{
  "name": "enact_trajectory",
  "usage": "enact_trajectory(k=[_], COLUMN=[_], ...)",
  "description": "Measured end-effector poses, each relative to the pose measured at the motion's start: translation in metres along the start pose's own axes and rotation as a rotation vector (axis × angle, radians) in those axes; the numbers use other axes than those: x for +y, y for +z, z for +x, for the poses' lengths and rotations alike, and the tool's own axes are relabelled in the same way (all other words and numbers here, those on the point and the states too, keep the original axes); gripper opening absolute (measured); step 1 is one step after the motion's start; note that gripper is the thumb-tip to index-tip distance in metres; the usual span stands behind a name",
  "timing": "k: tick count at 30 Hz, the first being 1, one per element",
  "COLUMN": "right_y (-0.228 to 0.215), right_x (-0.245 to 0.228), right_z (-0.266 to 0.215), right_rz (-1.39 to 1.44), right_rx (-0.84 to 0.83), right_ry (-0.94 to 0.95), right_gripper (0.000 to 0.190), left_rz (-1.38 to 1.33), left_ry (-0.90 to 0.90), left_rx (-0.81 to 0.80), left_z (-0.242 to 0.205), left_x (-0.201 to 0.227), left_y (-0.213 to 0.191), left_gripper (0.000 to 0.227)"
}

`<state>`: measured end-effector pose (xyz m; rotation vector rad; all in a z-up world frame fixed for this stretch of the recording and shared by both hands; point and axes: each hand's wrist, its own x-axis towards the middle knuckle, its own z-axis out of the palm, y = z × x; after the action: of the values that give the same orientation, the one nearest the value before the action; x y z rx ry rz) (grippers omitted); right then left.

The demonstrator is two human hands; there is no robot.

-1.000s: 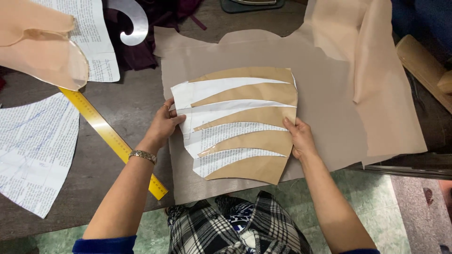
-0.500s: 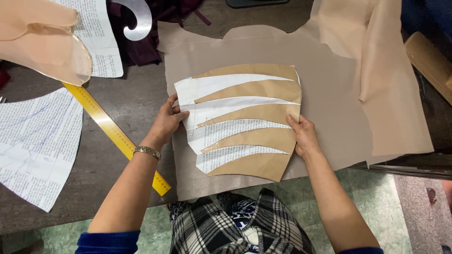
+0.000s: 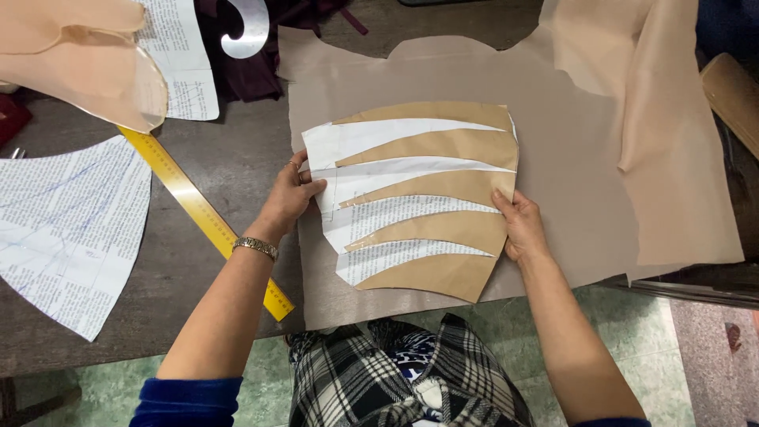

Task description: The person smooths a large piece of light-colored fabric on a work table, then places a set of paper pattern pieces on top of the fabric. They adjust the position of the patterns and use a yellow ruler to measure and align the layout.

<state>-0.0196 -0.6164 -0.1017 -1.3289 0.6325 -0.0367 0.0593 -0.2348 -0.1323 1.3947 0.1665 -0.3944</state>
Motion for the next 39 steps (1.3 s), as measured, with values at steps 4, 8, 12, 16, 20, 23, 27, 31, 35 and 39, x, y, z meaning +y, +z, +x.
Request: enact_trajectory(k=[4, 8, 12, 16, 20, 23, 27, 31, 35, 39], right_y=[0.002, 0.004, 0.004, 0.005, 0.004, 0.002, 0.002, 0.005, 0.004, 0.005], right_x=[-0.002, -0.005, -0.004, -0.004, -0.002, -0.002, -0.004, -0.006, -0.004, -0.005], right_z=[-0.001, -0.003, -0.001, 0.0, 0.003, 0.002, -0.002, -0.004, -0.004, -0.006], right_rz=[-0.001, -0.012, -0.009, -0.012, -0.016, -0.03, -0.073, -0.056, -0.059, -0.059], right_rx=[-0.001, -0.004, -0.009, -0.008, -0.015, -0.015, -0.029, -0.019, -0.024, -0.023], right_ry=[-0.008, -0.011, -0.018, -0.022, -0.019, -0.022, -0.03, -0.018, -0.028, -0.042], right_gripper=[0.021, 0.021, 0.02, 0.02, 0.022, 0.024, 0.025, 0.022, 0.02, 0.02], left_rz=[-0.001, -0.011, -0.017, -0.015, -0.003, 0.011, 0.024, 0.018, 0.022, 0.01], left_ry=[-0.001, -0.005, -0.003, -0.007, 0.01, 0.024, 0.038, 0.06, 0.077, 0.077], left_rx=[-0.001, -0.009, -0.009, -0.001, -0.008, -0.007, -0.013, -0.027, -0.033, -0.029], left_z=[0.005, 0.003, 0.008, 0.007, 0.008, 0.001, -0.002, 0.002, -0.002, 0.004], left_x=[-0.006, -0.004, -0.01, -0.007, -0.006, 0.002, 0.005, -0.001, 0.002, -0.004], left_y=[-0.003, -0.002, -0.007, -0.005, -0.005, -0.001, -0.001, -0.003, -0.003, -0.006], left_gripper=[0.067, 0.068, 0.068, 0.068, 0.067, 0.066, 0.065, 0.066, 0.066, 0.066])
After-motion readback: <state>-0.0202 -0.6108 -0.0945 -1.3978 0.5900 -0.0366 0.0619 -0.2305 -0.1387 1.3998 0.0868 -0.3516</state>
